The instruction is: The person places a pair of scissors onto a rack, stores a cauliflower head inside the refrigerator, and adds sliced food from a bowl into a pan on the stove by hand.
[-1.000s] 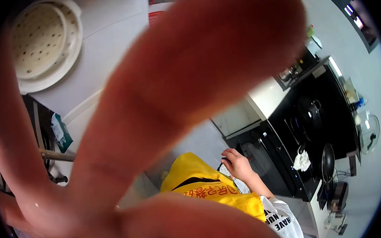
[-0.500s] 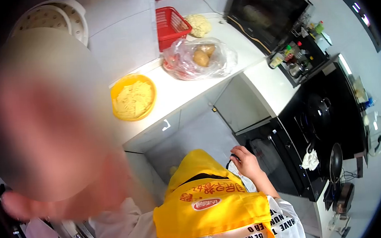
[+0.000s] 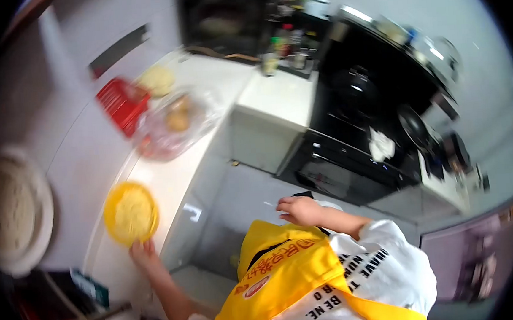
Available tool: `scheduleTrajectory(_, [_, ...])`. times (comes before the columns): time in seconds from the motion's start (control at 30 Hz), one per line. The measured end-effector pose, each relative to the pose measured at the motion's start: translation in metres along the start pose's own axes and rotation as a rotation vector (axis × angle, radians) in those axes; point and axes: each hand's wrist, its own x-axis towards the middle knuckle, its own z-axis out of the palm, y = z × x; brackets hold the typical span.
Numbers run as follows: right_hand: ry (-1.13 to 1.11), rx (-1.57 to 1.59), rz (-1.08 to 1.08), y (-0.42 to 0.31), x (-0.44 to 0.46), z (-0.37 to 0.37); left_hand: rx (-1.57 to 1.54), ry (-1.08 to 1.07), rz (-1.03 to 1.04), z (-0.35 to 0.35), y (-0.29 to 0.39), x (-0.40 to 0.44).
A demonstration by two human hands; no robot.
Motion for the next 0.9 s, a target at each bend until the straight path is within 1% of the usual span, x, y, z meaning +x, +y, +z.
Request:
scheduleTrajectory(0.1, [-0.039, 0.003, 0.058, 0.006, -0.012, -0.003, 0.024, -0.019, 0.031, 0.0, 0.001, -0.01])
scheduleTrajectory(0.13, [-0.056, -0.011, 0.088, 0.011, -0.018, -0.004, 0.021, -0.062, 0.058, 0.002, 0.0, -0.02])
scheduleTrajectory(0.17, [-0.028, -0.008, 0.112, 0.018, -0.026, -0.003, 0.016, -0.097, 0.087, 0.006, -0.002, -0.032])
scheduleTrajectory(0.2, [-0.048, -0.014, 0.126, 0.027, -0.034, 0.003, 0.03, -0.122, 0.081, 0.01, -0.003, -0.04])
scheduleTrajectory(0.27, [-0.06, -0.014, 0.146, 0.04, -0.047, 0.005, 0.201, -0.129, 0.03, 0.023, -0.009, -0.06])
scheduleTrajectory(0.33, [-0.09, 0.004, 0.186, 0.056, -0.057, 0.006, 0.184, -0.172, 0.026, 0.055, -0.029, -0.087])
scheduleTrajectory(0.4, [-0.059, 0.026, 0.187, 0.075, -0.064, 0.005, 0.164, -0.206, 0.031, 0.092, -0.049, -0.106])
scheduleTrajectory(0.47, [-0.035, 0.049, 0.183, 0.098, -0.073, 0.006, 0.096, -0.463, -0.176, 0.126, -0.085, -0.117])
scheduleTrajectory(0.53, [0.024, 0.124, 0.186, 0.127, -0.082, 0.0, 0.124, -0.541, -0.285, 0.172, -0.119, -0.15])
scheduleTrajectory(0.57, [0.02, 0.128, 0.175, 0.142, -0.088, -0.003, 0.123, -0.532, -0.276, 0.191, -0.14, -0.162])
scheduleTrajectory(0.63, [0.019, 0.114, 0.196, 0.179, -0.097, -0.012, 0.243, -0.453, -0.402, 0.229, -0.19, -0.179])
scheduleTrajectory(0.67, [0.006, 0.113, 0.178, 0.201, -0.105, -0.017, 0.264, -0.461, -0.436, 0.25, -0.219, -0.188])
scheduleTrajectory(0.77, [0.093, 0.125, 0.223, 0.259, -0.128, -0.027, 0.315, -0.535, -0.503, 0.314, -0.292, -0.212])
scheduleTrajectory(0.8, [0.169, 0.173, 0.228, 0.272, -0.133, -0.033, 0.305, -0.54, -0.554, 0.329, -0.32, -0.208])
scheduleTrajectory(0.83, [0.174, 0.188, 0.253, 0.283, -0.139, -0.039, 0.368, -0.495, -0.571, 0.348, -0.341, -0.214])
scheduleTrajectory(0.9, [0.171, 0.205, 0.27, 0.304, -0.144, -0.053, 0.483, -0.439, -0.493, 0.391, -0.37, -0.245])
